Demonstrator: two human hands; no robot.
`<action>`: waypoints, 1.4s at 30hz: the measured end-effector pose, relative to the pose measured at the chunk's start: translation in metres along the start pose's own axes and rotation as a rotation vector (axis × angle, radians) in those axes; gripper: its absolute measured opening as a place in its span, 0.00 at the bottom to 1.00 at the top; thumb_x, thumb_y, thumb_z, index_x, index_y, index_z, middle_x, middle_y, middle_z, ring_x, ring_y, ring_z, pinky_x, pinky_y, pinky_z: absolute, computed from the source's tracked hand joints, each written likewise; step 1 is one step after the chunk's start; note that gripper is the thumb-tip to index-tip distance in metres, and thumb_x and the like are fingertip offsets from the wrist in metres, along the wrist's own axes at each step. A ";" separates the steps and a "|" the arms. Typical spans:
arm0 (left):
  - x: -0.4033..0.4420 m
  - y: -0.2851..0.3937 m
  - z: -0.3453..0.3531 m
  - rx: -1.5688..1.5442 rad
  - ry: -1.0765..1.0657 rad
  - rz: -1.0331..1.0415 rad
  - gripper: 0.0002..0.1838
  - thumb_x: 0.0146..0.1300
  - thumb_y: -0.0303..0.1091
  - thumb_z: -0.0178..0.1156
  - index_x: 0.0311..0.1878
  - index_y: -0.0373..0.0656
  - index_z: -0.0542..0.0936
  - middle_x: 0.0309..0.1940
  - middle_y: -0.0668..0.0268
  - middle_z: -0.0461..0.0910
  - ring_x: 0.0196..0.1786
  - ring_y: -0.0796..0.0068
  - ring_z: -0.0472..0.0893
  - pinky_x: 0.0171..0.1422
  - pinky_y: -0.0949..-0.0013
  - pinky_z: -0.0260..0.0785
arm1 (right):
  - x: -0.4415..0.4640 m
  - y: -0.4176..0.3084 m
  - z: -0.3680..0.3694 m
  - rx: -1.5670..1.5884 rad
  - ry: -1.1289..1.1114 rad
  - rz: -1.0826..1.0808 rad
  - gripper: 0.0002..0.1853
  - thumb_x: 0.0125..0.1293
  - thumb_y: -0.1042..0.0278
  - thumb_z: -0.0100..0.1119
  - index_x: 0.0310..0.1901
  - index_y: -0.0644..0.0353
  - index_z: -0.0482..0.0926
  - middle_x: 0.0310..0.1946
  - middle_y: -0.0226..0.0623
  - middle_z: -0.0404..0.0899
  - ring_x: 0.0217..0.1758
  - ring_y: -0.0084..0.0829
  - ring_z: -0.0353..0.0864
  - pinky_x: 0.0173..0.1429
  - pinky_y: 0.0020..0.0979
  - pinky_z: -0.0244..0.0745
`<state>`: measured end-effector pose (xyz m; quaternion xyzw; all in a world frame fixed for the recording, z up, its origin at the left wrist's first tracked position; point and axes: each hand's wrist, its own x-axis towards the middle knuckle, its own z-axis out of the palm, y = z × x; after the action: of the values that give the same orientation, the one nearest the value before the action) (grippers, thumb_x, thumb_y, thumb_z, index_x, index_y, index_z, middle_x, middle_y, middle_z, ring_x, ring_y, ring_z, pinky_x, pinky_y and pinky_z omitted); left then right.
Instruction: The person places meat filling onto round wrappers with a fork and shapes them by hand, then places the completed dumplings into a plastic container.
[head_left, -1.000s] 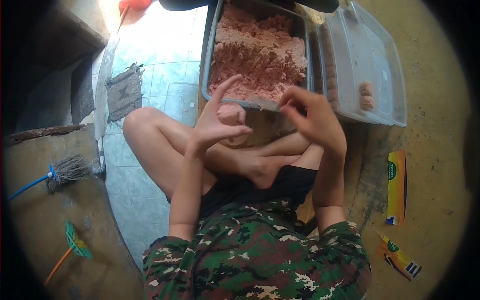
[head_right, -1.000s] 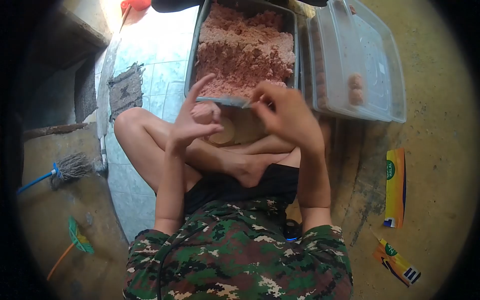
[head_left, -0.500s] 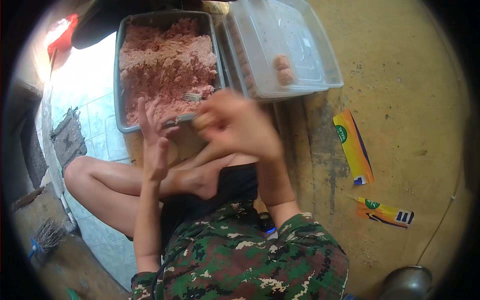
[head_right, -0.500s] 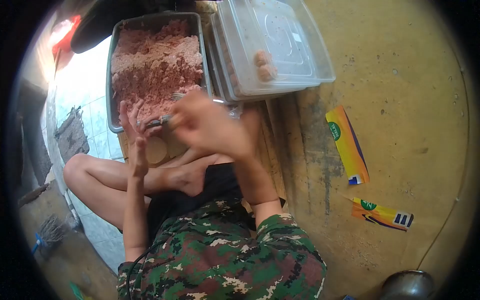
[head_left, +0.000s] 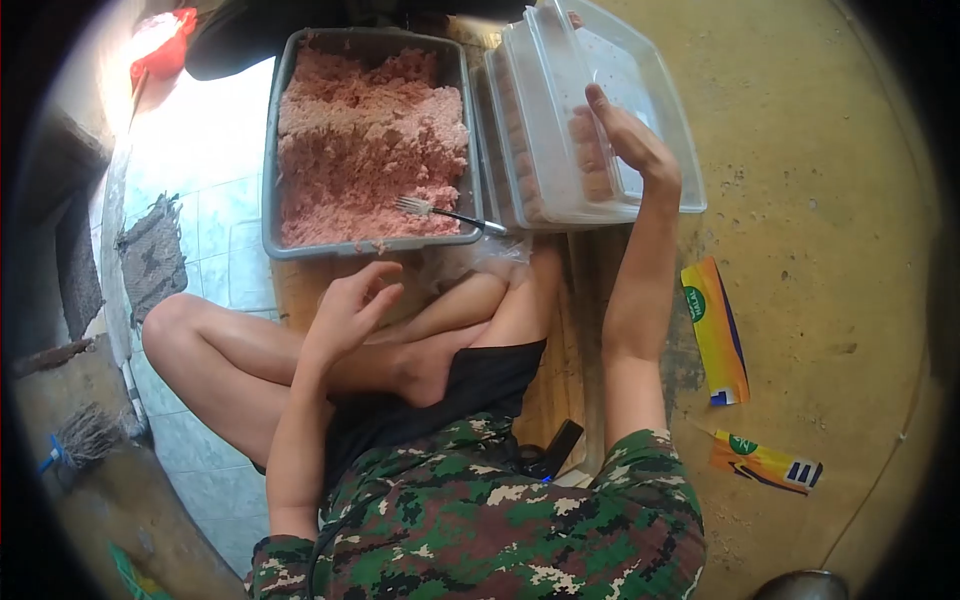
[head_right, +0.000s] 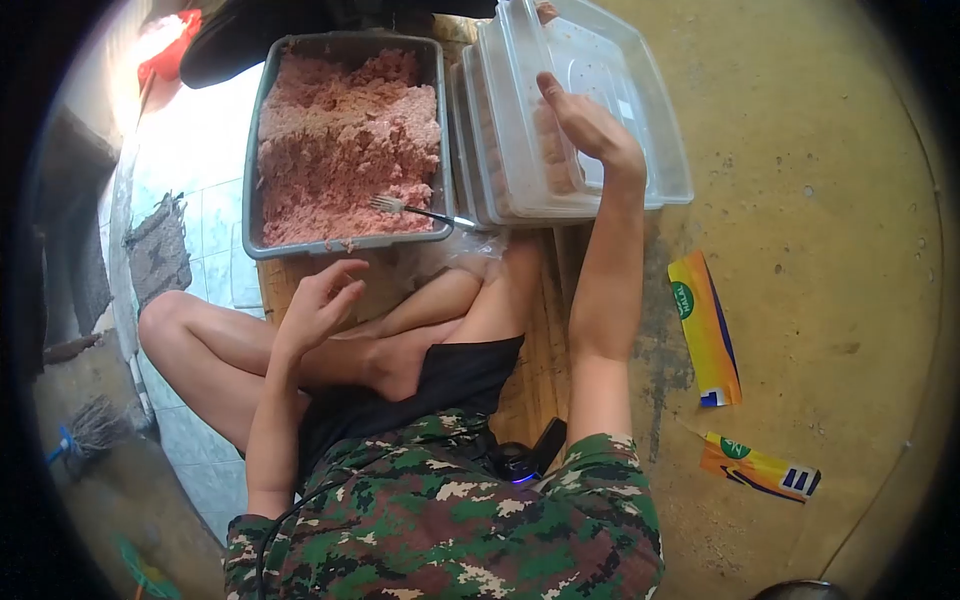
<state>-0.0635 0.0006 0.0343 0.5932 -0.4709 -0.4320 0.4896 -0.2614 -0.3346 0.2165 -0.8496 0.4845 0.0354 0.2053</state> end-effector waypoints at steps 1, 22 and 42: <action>0.000 0.001 0.000 0.075 -0.061 -0.016 0.17 0.66 0.34 0.58 0.55 0.38 0.77 0.26 0.62 0.80 0.27 0.79 0.75 0.35 0.71 0.69 | -0.007 -0.002 0.003 0.041 0.142 -0.042 0.48 0.68 0.23 0.29 0.58 0.65 0.77 0.51 0.51 0.80 0.52 0.43 0.77 0.58 0.39 0.70; -0.004 -0.077 0.003 1.014 -0.136 -0.352 0.18 0.48 0.52 0.68 0.36 0.49 0.87 0.33 0.56 0.86 0.38 0.53 0.85 0.46 0.54 0.77 | -0.092 -0.071 0.189 0.185 0.039 -0.524 0.09 0.55 0.71 0.59 0.38 0.59 0.80 0.32 0.48 0.83 0.39 0.49 0.84 0.42 0.48 0.78; -0.003 0.010 -0.040 0.142 0.005 -0.146 0.11 0.55 0.29 0.62 0.40 0.33 0.80 0.33 0.70 0.80 0.38 0.81 0.78 0.42 0.71 0.74 | -0.100 -0.051 0.243 0.544 -0.279 -0.568 0.10 0.59 0.66 0.56 0.38 0.57 0.84 0.33 0.46 0.84 0.40 0.48 0.84 0.48 0.44 0.77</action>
<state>-0.0261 0.0096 0.0498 0.6603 -0.4548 -0.4306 0.4144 -0.2383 -0.1378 0.0364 -0.8514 0.1903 -0.0372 0.4874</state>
